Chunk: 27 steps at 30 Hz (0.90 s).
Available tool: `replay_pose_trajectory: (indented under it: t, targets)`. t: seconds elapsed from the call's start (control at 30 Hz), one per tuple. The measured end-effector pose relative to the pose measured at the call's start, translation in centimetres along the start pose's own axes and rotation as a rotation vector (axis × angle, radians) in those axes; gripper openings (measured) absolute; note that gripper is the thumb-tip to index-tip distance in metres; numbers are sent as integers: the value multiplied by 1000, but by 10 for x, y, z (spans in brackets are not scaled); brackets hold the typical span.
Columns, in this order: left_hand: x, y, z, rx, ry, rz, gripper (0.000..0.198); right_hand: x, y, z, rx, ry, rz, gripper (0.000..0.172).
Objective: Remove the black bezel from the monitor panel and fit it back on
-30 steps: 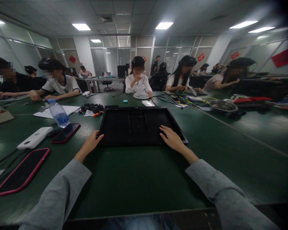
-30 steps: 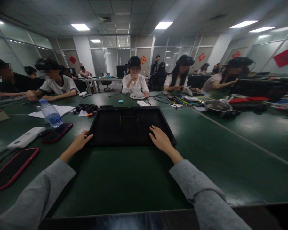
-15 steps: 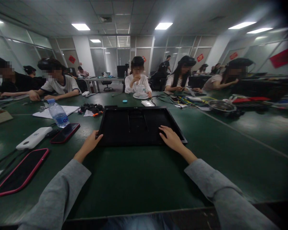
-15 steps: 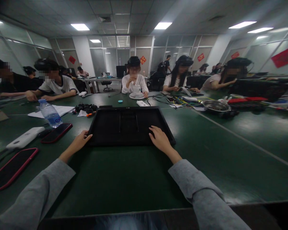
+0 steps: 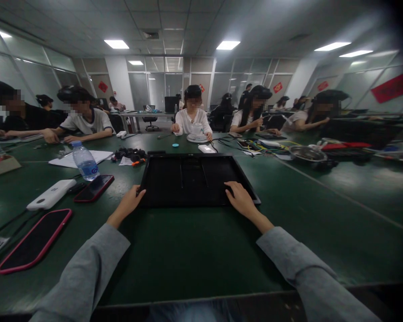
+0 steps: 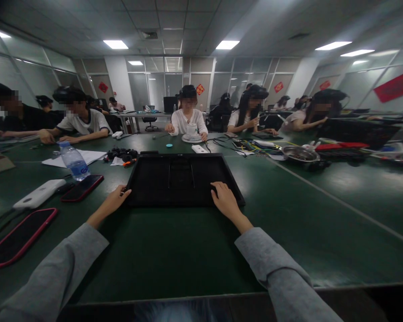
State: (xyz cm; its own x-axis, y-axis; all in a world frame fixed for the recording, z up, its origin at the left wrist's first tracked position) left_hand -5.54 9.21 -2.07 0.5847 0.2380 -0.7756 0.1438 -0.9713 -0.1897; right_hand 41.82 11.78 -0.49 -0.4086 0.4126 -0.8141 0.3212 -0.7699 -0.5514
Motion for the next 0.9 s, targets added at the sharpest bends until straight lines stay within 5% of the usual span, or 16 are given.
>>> replay_pose_trajectory:
  t: [0.2,0.4,0.9]
  targets:
    - [0,1,-1,14,15,24,48,-13,6,3,85,85,-208,54]
    - [-1,5,-5,20,-27,4,45,-1,11,-1,87,121,4,46]
    - [-2,3,0,1,-15,12,57,1,11,-4,95,140,31,44]
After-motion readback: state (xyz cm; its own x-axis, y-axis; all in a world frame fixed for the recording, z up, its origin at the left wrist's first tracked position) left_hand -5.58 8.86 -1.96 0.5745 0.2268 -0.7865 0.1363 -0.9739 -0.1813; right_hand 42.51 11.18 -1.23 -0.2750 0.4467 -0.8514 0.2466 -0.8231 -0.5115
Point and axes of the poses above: each hand's wrist, its own y-axis away from the middle knuckle, its own x-axis out of the palm, z = x × y, the point moved 5 cm from there along -y, towards the middle knuckle, and after that the axes turned 3 degrees about -x, right-handed, at the moved point
